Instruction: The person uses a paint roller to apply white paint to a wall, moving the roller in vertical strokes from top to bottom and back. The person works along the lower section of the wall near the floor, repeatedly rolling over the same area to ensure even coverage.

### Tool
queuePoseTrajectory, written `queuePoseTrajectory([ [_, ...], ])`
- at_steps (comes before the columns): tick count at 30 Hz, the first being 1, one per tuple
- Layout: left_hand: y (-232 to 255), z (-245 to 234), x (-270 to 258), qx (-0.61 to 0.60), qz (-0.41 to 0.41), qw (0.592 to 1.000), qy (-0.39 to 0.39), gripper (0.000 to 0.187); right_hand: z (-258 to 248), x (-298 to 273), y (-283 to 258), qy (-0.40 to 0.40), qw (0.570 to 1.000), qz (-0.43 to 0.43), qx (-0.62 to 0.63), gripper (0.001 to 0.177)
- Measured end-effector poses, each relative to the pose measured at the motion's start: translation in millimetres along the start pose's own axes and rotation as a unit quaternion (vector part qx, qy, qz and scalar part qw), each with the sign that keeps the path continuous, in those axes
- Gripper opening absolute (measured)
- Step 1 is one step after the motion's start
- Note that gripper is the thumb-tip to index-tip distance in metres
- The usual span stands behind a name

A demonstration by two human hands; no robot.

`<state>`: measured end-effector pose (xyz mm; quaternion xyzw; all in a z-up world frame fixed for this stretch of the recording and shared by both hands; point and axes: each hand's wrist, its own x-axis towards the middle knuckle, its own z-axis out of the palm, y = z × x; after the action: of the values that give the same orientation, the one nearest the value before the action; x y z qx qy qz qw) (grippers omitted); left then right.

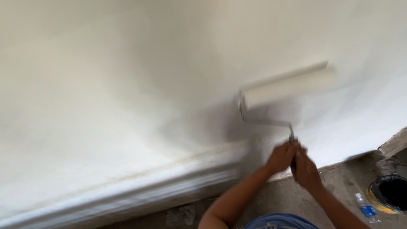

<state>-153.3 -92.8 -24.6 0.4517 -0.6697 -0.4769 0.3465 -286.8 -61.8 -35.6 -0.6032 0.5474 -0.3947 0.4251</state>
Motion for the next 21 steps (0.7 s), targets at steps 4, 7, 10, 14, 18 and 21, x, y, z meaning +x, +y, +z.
queuePoseTrajectory([
  [4,88,-63,62,0.045,0.025,0.997,0.061,0.062,-29,71,-112,0.04,0.996,-0.079,0.001,0.063],
  [7,176,-103,99,0.003,0.138,0.986,0.093,0.066,-56,100,-209,0.065,0.987,-0.144,0.03,0.073],
  [10,248,-125,123,-0.055,0.224,0.968,0.096,0.071,-88,102,-274,0.057,0.976,-0.204,0.053,0.072],
  [14,237,-116,138,-0.053,0.241,0.965,0.089,0.074,-99,108,-256,0.062,0.983,-0.174,-0.005,0.078],
  [18,111,-53,115,-0.019,0.137,0.99,0.028,0.068,-73,91,-125,0.017,0.995,-0.072,-0.06,0.089],
  [21,20,-2,80,-0.044,0.07,0.996,-0.028,0.06,-59,56,-24,-0.039,0.991,0.126,-0.035,0.087],
])
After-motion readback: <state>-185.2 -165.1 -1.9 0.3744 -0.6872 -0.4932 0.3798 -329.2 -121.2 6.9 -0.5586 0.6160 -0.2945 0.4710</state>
